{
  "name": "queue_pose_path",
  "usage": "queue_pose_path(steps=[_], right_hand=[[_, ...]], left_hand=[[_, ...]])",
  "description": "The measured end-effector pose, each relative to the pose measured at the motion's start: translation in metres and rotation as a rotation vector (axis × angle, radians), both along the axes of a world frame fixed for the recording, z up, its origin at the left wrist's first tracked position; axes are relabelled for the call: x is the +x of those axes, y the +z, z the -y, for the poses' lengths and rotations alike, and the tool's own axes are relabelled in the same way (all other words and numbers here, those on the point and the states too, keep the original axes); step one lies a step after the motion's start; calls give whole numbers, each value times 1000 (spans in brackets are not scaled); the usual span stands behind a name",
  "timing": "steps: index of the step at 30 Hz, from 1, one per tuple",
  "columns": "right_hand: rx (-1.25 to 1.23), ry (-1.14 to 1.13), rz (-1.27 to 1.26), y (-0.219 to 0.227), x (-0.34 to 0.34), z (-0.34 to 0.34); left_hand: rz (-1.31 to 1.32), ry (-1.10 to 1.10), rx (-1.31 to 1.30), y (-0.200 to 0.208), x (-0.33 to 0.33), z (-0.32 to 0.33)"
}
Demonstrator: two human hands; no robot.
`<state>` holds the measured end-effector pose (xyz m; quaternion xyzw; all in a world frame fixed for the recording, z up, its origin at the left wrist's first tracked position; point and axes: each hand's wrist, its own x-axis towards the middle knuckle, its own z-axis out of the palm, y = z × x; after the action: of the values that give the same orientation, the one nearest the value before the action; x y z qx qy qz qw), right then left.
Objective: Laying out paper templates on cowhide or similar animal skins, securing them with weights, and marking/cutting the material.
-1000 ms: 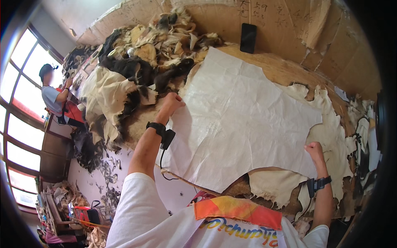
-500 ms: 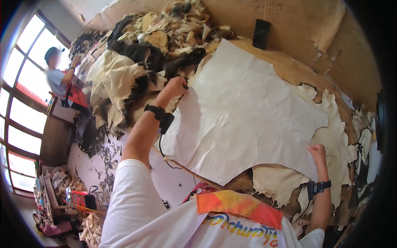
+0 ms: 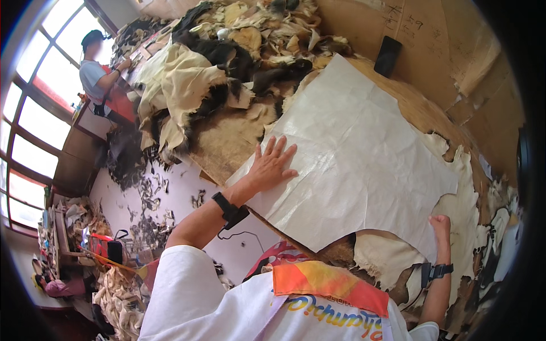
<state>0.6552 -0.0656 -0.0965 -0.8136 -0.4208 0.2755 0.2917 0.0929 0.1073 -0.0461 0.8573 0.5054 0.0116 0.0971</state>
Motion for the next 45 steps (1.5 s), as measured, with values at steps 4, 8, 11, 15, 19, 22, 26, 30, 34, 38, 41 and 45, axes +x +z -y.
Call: queue_pose_path(steps=[4,8,11,15,19,22,26,30,34,38,41,45], right_hand=[[41,77,95,3,6,7],[38,20,161,16,-16,-2],[22,19,166,18,-17,-1],[1,-54,159,25,-27,-1],[-21,-80,113,25,-21,1],[-108,-83,102,32,-32,-7],[-68,-99,93,33,-32,-1],[-93,-123,137,31,-33,-1],[-91,-86,169,38,-39,6],[-159,-34,307,42,-35,11],[-51,-55,205,26,-31,3],[-214,-74,305,30,-39,-14]], left_hand=[[32,-1,-18,0,6,-2],[-42,-39,-104,16,0,-16],[-330,-246,-391,53,11,-61],[-136,-419,-485,85,63,-134],[-68,-351,-231,52,120,-179],[-20,-256,-164,16,137,-202],[105,-145,-85,1,152,-217],[215,-26,163,-29,137,-238],[204,32,205,-32,127,-250],[270,-44,314,-50,131,-260],[163,-205,383,-59,117,-274],[-233,-70,305,-36,107,-264]])
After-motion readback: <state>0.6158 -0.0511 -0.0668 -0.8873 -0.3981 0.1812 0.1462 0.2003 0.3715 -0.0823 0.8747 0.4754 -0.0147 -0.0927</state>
